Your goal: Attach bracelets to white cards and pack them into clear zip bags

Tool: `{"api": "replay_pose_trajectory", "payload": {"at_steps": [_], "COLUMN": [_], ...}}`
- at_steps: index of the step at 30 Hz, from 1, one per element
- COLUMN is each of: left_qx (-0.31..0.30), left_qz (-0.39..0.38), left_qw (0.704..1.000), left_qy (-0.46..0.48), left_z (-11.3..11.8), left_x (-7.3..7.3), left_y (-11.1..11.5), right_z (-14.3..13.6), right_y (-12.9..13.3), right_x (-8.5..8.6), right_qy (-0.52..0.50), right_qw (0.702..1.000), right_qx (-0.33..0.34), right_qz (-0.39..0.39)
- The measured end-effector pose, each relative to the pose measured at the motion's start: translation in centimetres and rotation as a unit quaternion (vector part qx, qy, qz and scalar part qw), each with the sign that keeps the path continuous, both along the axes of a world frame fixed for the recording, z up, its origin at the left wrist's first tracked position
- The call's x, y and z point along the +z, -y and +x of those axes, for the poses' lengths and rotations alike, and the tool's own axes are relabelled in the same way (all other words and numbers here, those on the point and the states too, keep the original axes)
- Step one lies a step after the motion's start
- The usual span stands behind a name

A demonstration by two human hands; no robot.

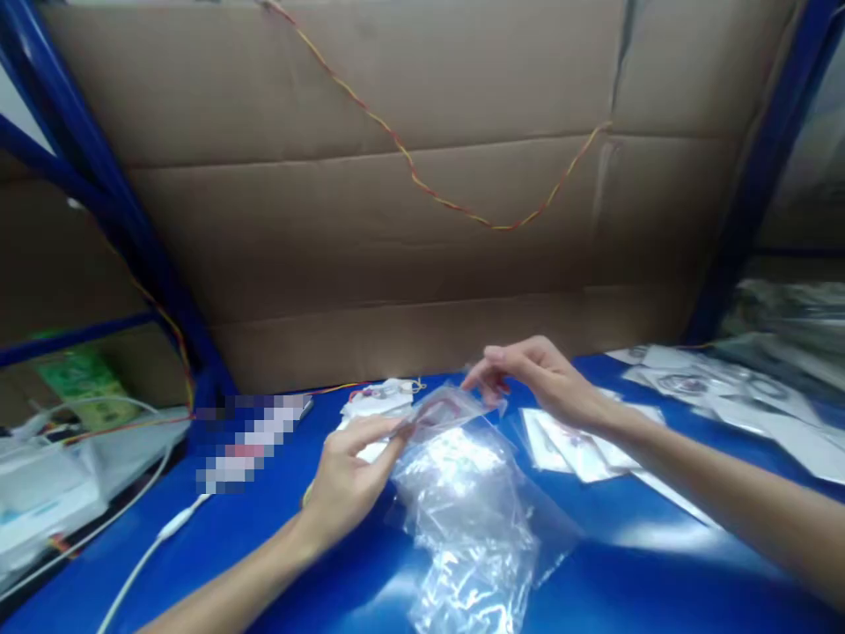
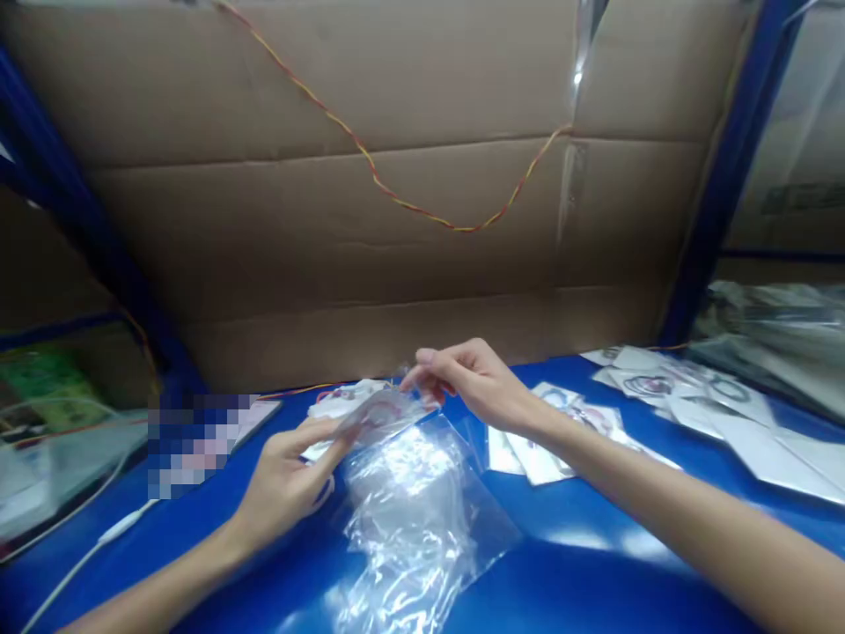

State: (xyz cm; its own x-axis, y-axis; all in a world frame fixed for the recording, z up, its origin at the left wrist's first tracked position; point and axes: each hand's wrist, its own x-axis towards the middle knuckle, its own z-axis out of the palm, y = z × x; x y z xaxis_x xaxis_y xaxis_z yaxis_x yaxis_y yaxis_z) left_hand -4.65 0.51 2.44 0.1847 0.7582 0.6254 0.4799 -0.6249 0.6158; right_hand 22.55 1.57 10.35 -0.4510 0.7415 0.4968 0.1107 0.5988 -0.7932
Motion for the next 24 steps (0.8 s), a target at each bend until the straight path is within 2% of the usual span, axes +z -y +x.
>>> {"api": "replay_pose_trajectory", "payload": {"at_steps": [3, 6, 24], "left_qx": [-0.004, -0.011, -0.045], "left_qz": [-0.004, -0.009, 0.067], "left_qw": [1.000, 1.000, 0.995], "left_qy": [-0.004, -0.010, -0.053], "left_z": [-0.1, -0.2, 0.2], "left_x": [-0.1, -0.3, -0.2], "left_y": [-0.2, -0.4, -0.4], "right_z": [0.4, 0.7, 0.3], "right_y": [-0.7, -0.9, -1.1], "right_x": [0.0, 0.0, -1.3], "right_qy": [0.032, 0.069, 0.145], "right_qw": [0.997, 0.994, 0.977], "right_qx": [0.031, 0.045, -0.046], "right_qz": [-0.058, -0.066, 0.150]}}
